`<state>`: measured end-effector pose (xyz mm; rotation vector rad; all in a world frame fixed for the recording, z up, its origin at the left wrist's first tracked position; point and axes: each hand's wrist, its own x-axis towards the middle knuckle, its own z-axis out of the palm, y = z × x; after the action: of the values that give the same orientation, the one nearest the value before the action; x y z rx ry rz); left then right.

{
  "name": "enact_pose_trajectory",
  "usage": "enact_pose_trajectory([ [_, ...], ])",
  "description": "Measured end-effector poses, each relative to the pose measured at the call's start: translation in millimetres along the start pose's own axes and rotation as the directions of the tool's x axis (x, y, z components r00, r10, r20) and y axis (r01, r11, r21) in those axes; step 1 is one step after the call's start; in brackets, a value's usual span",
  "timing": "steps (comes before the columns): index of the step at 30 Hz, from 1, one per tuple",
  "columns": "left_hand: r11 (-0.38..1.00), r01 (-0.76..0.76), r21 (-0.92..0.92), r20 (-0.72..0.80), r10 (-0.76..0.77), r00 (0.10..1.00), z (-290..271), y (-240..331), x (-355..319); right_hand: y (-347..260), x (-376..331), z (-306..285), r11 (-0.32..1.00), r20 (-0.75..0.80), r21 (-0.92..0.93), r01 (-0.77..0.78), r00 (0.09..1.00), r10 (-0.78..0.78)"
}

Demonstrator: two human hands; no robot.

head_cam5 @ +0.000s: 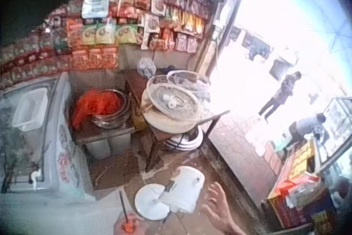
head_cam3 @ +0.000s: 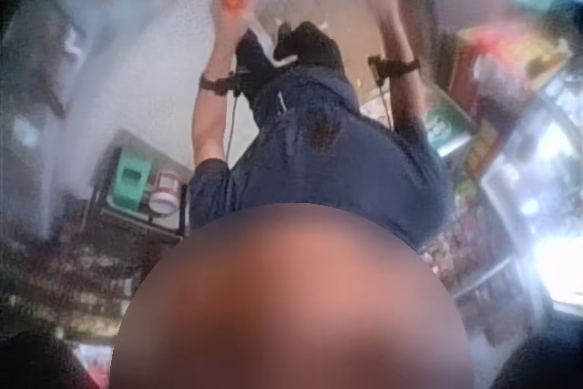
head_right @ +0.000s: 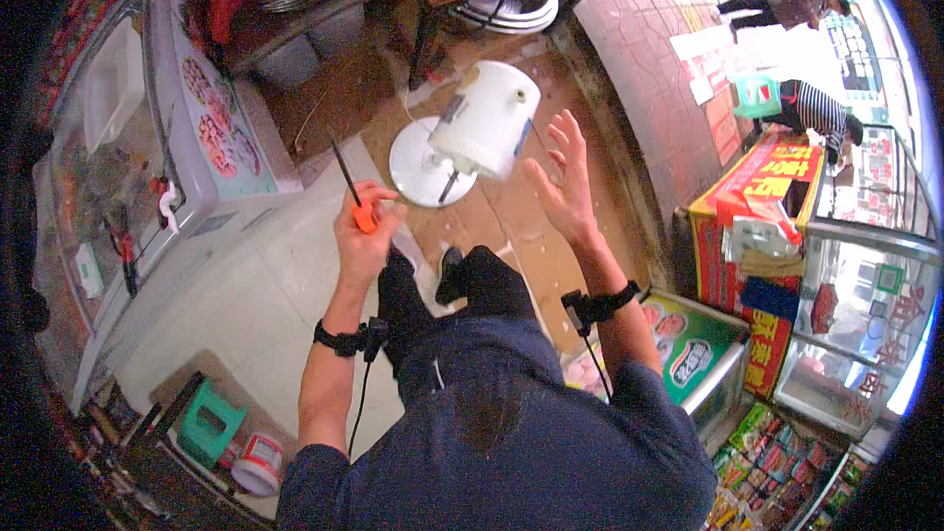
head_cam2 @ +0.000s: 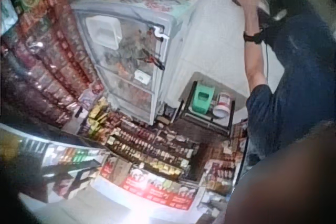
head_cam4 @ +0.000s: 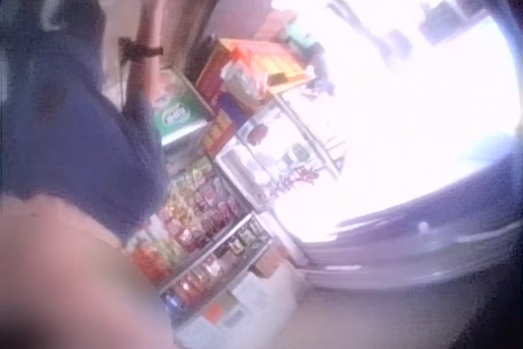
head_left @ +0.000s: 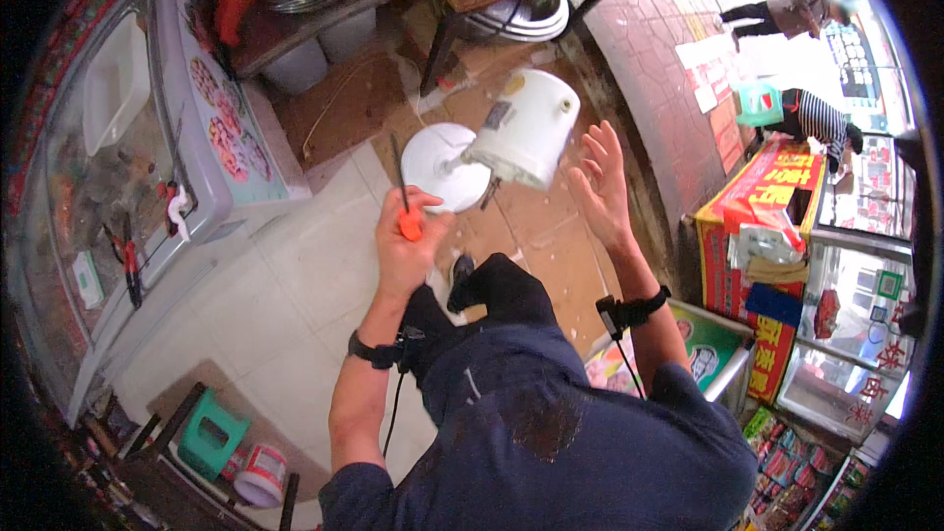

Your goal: The person assembles a pedestal fan by attaching the motor housing to the stand, inserting the fan blade, and securing the front grille. They use a screwdriver to tighten screws and a cloth to wipe the motor housing before final assembly.

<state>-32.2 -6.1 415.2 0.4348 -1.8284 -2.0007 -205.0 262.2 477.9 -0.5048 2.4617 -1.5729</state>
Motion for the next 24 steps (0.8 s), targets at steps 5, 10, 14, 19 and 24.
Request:
enact_pose_trajectory([
  [5,0.986,-0.091,-0.142,0.048,0.099,0.994,25.0,-52.6,16.6,27.6,34.3,23.6,0.959,-0.102,0.125,0.255,0.965,-0.243],
  [10,0.958,-0.181,-0.224,0.041,0.194,0.98,44.2,-108.0,30.9,71.6,48.2,49.1,0.869,-0.159,0.175,0.462,0.885,-0.438],
  [14,0.859,-0.465,-0.214,0.019,0.48,0.877,69.0,-131.0,49.9,96.8,64.0,64.8,0.788,-0.146,0.228,0.572,0.82,-0.553],
  [19,0.642,-0.724,-0.251,-0.042,0.741,0.671,99.0,-139.7,79.6,109.8,87.7,75.3,0.637,-0.162,0.331,0.696,0.707,-0.689],
  [24,0.488,-0.843,-0.227,-0.141,0.84,0.524,119.0,-142.5,97.6,110.4,104.3,81.0,0.513,-0.183,0.397,0.761,0.613,-0.769],
])
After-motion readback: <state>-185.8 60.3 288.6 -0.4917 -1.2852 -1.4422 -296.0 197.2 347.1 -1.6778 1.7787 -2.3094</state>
